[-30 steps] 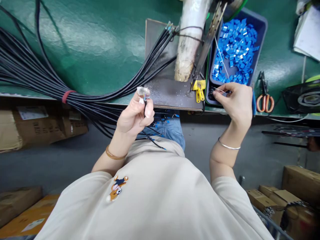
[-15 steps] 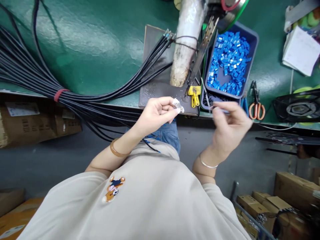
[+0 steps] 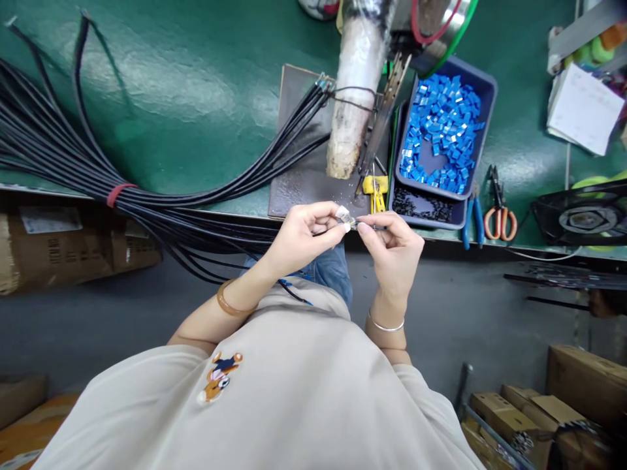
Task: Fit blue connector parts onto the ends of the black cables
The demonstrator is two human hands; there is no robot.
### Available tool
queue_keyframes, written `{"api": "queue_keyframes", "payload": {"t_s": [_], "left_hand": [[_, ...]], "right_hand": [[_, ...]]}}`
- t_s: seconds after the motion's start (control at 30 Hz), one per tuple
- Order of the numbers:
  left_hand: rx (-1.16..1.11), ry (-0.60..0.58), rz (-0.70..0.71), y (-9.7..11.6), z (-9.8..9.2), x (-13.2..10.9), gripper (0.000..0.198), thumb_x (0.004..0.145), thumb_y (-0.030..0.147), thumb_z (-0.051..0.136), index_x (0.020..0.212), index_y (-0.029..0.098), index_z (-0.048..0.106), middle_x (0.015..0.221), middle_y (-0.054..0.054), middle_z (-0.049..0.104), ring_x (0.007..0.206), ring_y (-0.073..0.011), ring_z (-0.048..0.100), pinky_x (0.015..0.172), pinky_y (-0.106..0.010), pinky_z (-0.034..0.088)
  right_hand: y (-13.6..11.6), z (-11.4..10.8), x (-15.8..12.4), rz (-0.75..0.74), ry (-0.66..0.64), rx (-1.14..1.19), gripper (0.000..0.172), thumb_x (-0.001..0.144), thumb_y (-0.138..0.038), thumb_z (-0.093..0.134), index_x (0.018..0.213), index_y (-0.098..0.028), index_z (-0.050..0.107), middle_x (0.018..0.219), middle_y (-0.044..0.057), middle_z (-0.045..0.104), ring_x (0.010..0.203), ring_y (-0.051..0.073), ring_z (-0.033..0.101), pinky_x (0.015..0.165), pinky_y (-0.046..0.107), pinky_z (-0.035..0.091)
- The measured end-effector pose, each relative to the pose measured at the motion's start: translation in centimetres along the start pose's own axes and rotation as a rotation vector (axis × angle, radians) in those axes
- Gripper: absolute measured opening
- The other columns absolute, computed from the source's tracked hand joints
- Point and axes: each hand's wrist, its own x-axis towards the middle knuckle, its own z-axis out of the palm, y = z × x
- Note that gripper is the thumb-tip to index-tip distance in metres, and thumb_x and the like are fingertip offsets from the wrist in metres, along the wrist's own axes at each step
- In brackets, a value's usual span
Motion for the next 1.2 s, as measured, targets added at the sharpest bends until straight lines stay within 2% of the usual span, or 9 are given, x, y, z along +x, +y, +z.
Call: {"api": "queue_keyframes", "payload": {"t_s": [0.23,0.47,0.67,0.8,1.03,1.2], "left_hand": [[-0.024,-0.004,0.003,-0.1,-0.2,-0.1,0.011,0.082,0.024,0.068,0.079,0.014,0.064,0.061,0.002,0.054,0.053,-0.0051,0.048,0.05,-0.016,0.041],[-0.052,-0.039,-0.021,-0.6,-0.4,0.0,0.009,0.081,0.022,0.068,0.079,0.013,0.064,0.06,0.002,0.053,0.052,-0.0053,0.047,0.05,-0.017,0.04],[-0.036,-0.088,-0.041,-0.8,-0.5,-0.1,0.011,0.083,0.023,0.067,0.08,0.013,0.063,0.06,0.003,0.052,0.051,-0.0047,0.046,0.05,-0.016,0.038],[-0.01,-0.121,-0.028,-0.8,-0.6,-0.2,0.011,0.084,0.023,0.066,0.08,0.013,0.062,0.062,0.002,0.053,0.054,-0.0049,0.047,0.051,-0.016,0.038],[-0.01,-0.132,-0.034,-0.7,-0.8,-0.2,0.012,0.085,0.023,0.064,0.084,0.014,0.058,0.063,0.003,0.052,0.055,-0.0047,0.048,0.053,-0.016,0.039],[-0.051,-0.119,-0.05,-0.7,-0.8,-0.2,0.033,0.076,0.017,0.069,0.1,0.018,0.045,0.063,0.007,0.055,0.053,-0.0053,0.051,0.051,-0.015,0.038]], "right_hand": [[0.1,0.4,-0.1,0.028,-0.013,0.063,0.011,0.084,-0.032,0.07,0.083,-0.021,0.071,0.081,0.0,0.063,0.063,0.009,0.05,0.054,0.025,0.037],[-0.7,0.0,-0.2,-0.078,-0.037,-0.022,0.004,0.086,-0.022,0.069,0.082,-0.021,0.071,0.08,-0.002,0.064,0.054,0.006,0.036,0.053,0.026,0.031],[-0.9,-0.6,0.0,-0.172,-0.085,-0.119,0.004,0.087,-0.019,0.069,0.084,-0.021,0.07,0.078,-0.003,0.064,0.054,0.005,0.036,0.053,0.025,0.032],[-0.6,-0.7,0.1,-0.167,-0.127,-0.14,0.007,0.088,-0.023,0.068,0.081,-0.021,0.069,0.076,-0.003,0.063,0.054,0.006,0.036,0.053,0.026,0.032],[-0.2,-0.5,0.2,-0.111,-0.121,-0.086,0.01,0.087,-0.027,0.069,0.079,-0.021,0.068,0.075,-0.003,0.061,0.052,0.006,0.033,0.05,0.026,0.028],[-0.6,-0.7,0.4,-0.11,-0.201,-0.108,0.012,0.085,-0.022,0.07,0.074,-0.02,0.065,0.071,-0.005,0.058,0.051,0.005,0.03,0.052,0.026,0.028]]}}
